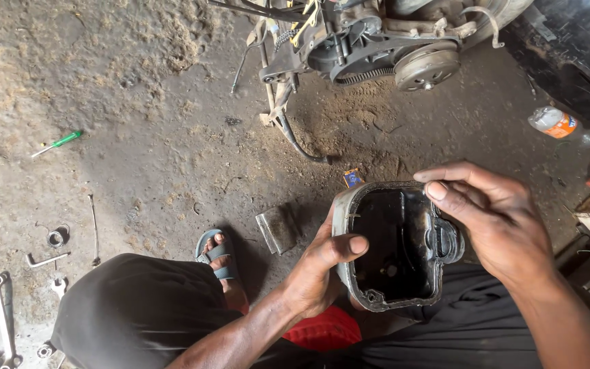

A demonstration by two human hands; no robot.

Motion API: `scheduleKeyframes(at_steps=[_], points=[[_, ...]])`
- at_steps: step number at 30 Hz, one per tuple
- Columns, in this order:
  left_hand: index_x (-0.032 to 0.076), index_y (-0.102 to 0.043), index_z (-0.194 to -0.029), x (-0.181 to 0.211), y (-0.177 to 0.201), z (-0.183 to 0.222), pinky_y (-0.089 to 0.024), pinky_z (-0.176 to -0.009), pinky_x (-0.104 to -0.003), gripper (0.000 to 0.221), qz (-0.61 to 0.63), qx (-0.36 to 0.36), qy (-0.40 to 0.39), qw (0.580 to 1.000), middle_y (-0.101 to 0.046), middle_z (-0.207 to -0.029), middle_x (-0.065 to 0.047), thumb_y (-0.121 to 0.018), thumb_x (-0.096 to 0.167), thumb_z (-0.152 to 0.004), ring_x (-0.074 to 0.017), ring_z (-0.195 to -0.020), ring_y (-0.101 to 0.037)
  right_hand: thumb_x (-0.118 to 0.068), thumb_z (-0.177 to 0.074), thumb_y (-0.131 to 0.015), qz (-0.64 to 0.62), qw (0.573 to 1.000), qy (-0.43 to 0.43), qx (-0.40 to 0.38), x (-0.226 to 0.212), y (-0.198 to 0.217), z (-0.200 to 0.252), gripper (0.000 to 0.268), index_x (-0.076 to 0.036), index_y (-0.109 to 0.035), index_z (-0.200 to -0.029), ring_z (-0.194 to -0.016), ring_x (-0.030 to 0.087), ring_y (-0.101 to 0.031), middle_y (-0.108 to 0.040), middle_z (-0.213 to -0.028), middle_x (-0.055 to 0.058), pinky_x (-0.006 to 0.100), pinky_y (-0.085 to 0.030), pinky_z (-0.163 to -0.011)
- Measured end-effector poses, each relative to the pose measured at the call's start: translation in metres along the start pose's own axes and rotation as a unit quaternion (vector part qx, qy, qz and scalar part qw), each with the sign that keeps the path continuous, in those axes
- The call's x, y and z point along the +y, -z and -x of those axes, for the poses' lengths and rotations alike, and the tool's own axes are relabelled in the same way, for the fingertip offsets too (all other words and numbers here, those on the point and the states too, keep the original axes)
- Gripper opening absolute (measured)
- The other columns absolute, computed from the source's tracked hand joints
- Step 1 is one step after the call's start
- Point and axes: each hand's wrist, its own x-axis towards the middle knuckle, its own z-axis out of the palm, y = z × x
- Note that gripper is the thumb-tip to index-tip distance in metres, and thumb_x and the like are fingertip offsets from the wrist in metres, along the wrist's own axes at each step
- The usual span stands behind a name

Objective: The recorder is cleaning and inspecting internal engine components of a motorcycle using a screwdriver and a brush.

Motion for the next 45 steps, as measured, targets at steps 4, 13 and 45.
scheduleKeyframes(at_steps=[4,13,45], points=[[0.016,-0.028,-0.160,0.000,0.001,0.003,-0.036,-0.118,-0.052,0.103,0.012,-0.024,-0.024,0.999,-0.044,-0.153,-0.014,-0.074,0.041,-0.071,-0.0330,-0.145,-0.042,-0.001,-0.095,-0.068,-0.090,0.995,-0.039,-0.006,0.000,-0.003,-0.005,0.021,0.004,-0.074,-0.115,-0.086,0.010,-0.067,-0.073,-0.093,0.007,0.025,-0.054,-0.078],[0.010,-0.033,-0.158,-0.001,0.009,0.005,-0.045,-0.111,-0.049,0.097,0.032,-0.042,-0.025,0.998,-0.050,-0.145,-0.014,-0.072,0.039,-0.074,-0.0294,-0.135,-0.050,-0.002,-0.095,-0.062,-0.135,0.982,-0.128,-0.028,-0.002,-0.002,-0.008,0.020,0.004,-0.073,-0.109,-0.083,0.015,-0.067,-0.073,-0.092,0.009,0.030,-0.054,-0.074],[-0.001,-0.036,-0.154,0.011,-0.005,0.018,-0.047,-0.108,-0.041,0.104,-0.260,-0.018,-0.052,0.964,-0.058,-0.137,-0.020,-0.069,0.053,-0.071,-0.0311,-0.130,-0.057,-0.027,-0.098,-0.058,-0.035,0.965,0.024,-0.259,-0.007,-0.015,-0.002,0.041,0.001,-0.073,-0.125,-0.130,0.031,-0.063,-0.070,-0.133,0.018,0.046,-0.045,-0.111]])
